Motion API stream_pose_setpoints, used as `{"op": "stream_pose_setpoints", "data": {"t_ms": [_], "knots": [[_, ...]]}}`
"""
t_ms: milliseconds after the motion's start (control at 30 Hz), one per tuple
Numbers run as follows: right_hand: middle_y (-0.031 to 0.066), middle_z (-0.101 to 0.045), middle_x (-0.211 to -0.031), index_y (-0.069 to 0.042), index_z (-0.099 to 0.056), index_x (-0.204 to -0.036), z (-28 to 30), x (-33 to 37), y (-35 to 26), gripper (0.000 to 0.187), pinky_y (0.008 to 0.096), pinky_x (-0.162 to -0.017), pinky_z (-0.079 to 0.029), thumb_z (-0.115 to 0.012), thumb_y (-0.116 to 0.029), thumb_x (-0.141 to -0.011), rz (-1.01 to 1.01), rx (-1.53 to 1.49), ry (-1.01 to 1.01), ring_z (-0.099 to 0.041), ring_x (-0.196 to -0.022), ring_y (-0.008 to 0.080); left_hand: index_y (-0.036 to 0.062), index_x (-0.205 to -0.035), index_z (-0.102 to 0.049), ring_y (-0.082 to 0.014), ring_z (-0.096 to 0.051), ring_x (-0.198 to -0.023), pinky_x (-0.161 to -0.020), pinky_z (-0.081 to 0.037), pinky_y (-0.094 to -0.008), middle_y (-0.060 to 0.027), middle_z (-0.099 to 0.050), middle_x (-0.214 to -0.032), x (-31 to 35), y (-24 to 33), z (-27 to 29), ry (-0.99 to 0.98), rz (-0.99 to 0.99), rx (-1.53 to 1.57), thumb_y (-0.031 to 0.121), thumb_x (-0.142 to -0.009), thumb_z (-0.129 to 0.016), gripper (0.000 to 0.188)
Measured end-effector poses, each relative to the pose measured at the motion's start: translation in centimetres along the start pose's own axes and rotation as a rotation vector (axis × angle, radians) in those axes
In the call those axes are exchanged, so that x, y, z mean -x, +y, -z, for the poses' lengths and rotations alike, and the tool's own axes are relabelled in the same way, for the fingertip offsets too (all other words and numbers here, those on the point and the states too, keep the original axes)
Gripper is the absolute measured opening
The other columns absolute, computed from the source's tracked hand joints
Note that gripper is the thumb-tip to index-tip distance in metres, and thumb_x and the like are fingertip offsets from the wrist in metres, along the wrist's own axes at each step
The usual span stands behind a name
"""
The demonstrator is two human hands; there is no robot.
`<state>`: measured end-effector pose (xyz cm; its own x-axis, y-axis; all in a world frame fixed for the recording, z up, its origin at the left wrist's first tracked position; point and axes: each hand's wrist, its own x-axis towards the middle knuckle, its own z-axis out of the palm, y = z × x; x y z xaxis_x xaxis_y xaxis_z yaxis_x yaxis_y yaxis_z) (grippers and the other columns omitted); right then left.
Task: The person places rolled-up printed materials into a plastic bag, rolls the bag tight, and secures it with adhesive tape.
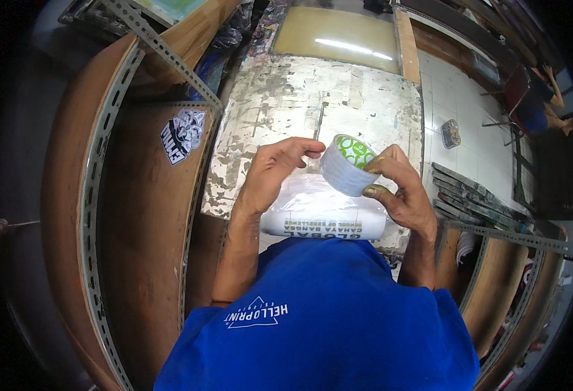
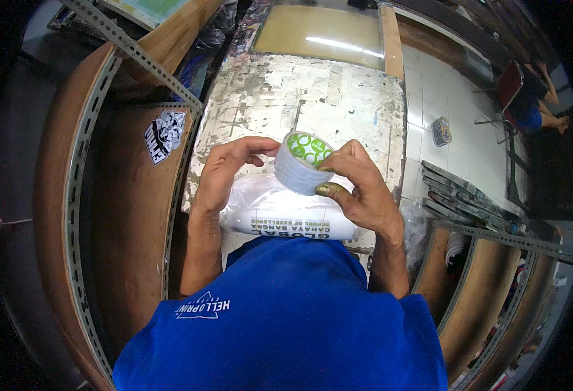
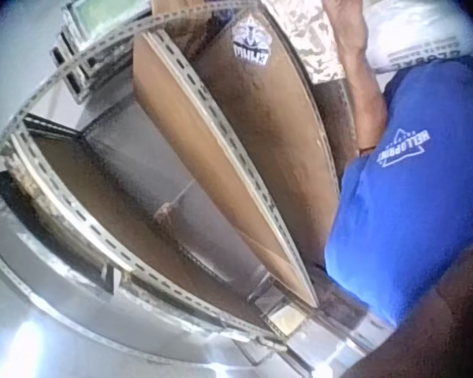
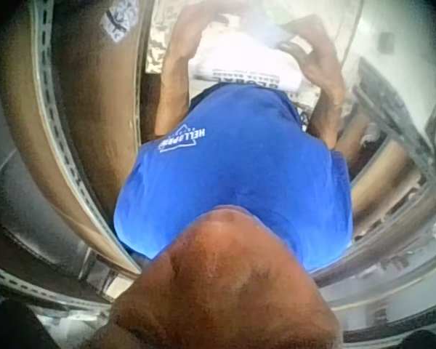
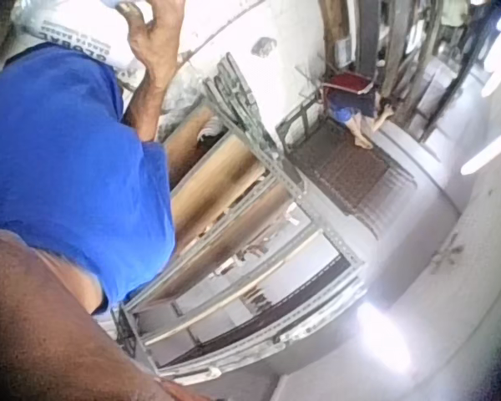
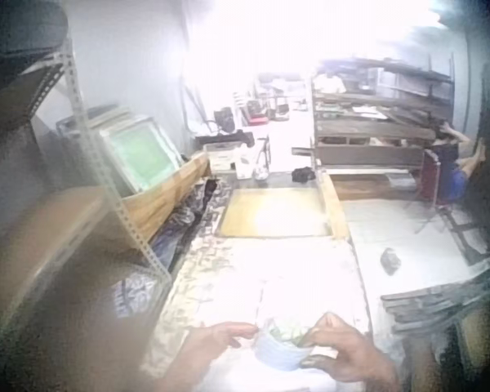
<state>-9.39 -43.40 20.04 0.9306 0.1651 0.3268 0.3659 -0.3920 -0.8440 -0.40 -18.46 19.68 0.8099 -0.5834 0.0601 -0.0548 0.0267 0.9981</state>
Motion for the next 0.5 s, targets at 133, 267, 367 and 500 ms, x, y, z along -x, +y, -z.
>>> {"op": "stream_pose_setpoints", "data": {"t_ms": [133,267,367,500], "knots": [[0.0074,-0.064,-0.09,-0.004,-0.064,-0.098,-0.5,-0.5,-0.5,0.033,0.0358,-0.079,-0.042,-0.079,-0.004,-0.069,0.012,0.089,-0.018,-0.05,-0.086,0.0256,-0.0023,-0.104,-0.069,-0.0126,-0.064,-0.089,-0.079,-0.05,-0.0268,-0.0091,-0.072,-0.098,0.4,0.1,-0.3,0.044,-0.035,-0.232,0.009,-0.09,-0.065,0.019],[0.0084,-0.064,-0.094,-0.005,-0.064,-0.097,-1.0,-0.9,-0.6,0.033,0.0396,-0.083,-0.04,-0.08,-0.008,-0.069,0.007,0.176,-0.05,-0.05,-0.089,0.0279,-0.0028,-0.094,-0.066,-0.011,-0.064,-0.081,-0.074,-0.051,-0.0247,-0.0087,-0.07,-0.089,0.5,-0.6,-0.7,0.169,0.057,-0.222,0.0,-0.086,-0.068,0.009],[0.0108,-0.063,-0.102,-0.005,-0.064,-0.096,-1.3,-1.2,-0.9,0.032,0.0426,-0.09,-0.039,-0.081,-0.011,-0.069,0.055,0.23,-0.037,-0.052,-0.097,0.0306,-0.002,-0.093,-0.063,-0.0123,-0.063,-0.078,-0.073,-0.052,-0.0256,-0.0092,-0.069,-0.085,0.7,-0.7,-0.4,0.302,0.06,-0.132,0.003,-0.089,-0.064,0.006],[0.0138,-0.059,-0.108,-0.005,-0.061,-0.099,-2.6,-1.9,-0.6,0.042,0.0472,-0.102,-0.035,-0.083,-0.016,-0.066,0.107,0.161,-0.051,-0.053,-0.109,0.0338,0.0002,-0.096,-0.059,-0.0152,-0.064,-0.077,-0.073,-0.053,-0.0284,-0.0103,-0.068,-0.085,0.9,-1.6,0.1,0.453,0.014,0.182,0.004,-0.094,-0.059,0.004]]}}
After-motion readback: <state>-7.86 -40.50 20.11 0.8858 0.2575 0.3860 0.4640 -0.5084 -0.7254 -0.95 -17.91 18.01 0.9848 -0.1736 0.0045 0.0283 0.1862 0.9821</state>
